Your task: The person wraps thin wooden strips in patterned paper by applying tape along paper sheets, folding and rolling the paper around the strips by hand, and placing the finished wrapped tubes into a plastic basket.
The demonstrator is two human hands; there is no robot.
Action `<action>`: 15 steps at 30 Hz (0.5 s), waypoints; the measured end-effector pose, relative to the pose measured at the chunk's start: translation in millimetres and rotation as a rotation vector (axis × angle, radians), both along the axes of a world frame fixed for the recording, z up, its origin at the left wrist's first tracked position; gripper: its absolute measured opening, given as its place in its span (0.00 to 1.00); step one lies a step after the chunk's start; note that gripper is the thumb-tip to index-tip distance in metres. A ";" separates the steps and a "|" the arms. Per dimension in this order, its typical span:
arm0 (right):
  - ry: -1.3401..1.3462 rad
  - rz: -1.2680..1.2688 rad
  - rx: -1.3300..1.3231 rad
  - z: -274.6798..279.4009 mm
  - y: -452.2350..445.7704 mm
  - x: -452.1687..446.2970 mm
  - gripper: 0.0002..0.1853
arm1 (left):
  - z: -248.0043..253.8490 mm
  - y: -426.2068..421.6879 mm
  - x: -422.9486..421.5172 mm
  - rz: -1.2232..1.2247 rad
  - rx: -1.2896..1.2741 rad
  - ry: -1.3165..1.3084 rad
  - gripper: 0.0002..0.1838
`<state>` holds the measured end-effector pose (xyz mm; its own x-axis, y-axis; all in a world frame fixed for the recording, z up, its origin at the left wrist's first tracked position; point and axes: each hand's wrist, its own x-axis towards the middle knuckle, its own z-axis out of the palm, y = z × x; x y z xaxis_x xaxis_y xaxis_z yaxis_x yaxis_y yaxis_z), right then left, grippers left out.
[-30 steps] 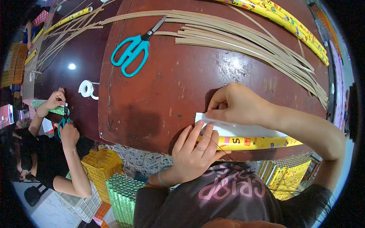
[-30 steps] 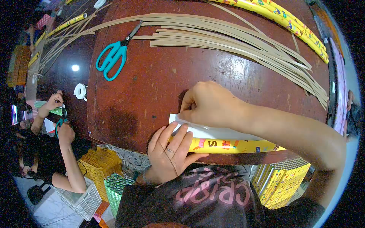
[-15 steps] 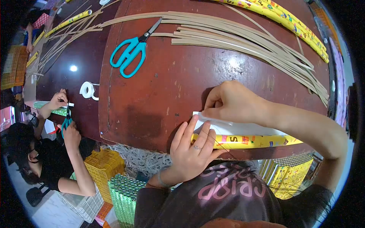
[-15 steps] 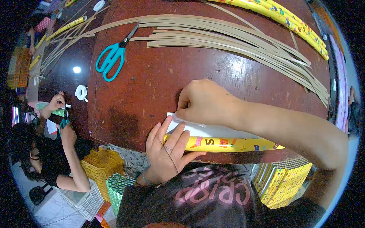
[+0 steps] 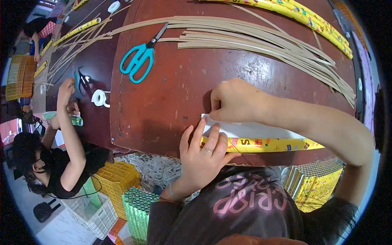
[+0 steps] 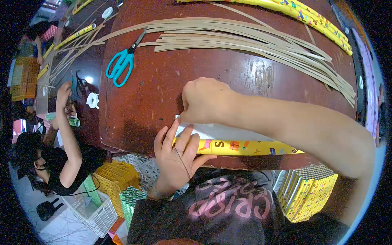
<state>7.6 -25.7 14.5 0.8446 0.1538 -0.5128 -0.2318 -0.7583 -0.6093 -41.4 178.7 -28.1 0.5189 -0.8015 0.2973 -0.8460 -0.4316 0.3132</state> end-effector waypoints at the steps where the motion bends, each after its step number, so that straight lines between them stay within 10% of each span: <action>1: 0.005 0.030 -0.051 -0.9 1.4 1.9 0.14 | 1.0 -0.2 -0.5 -0.003 0.004 -0.006 0.30; 15: -0.065 0.165 -0.188 19.9 -4.0 -8.0 0.20 | 2.2 -1.6 -4.2 0.036 0.010 0.001 0.28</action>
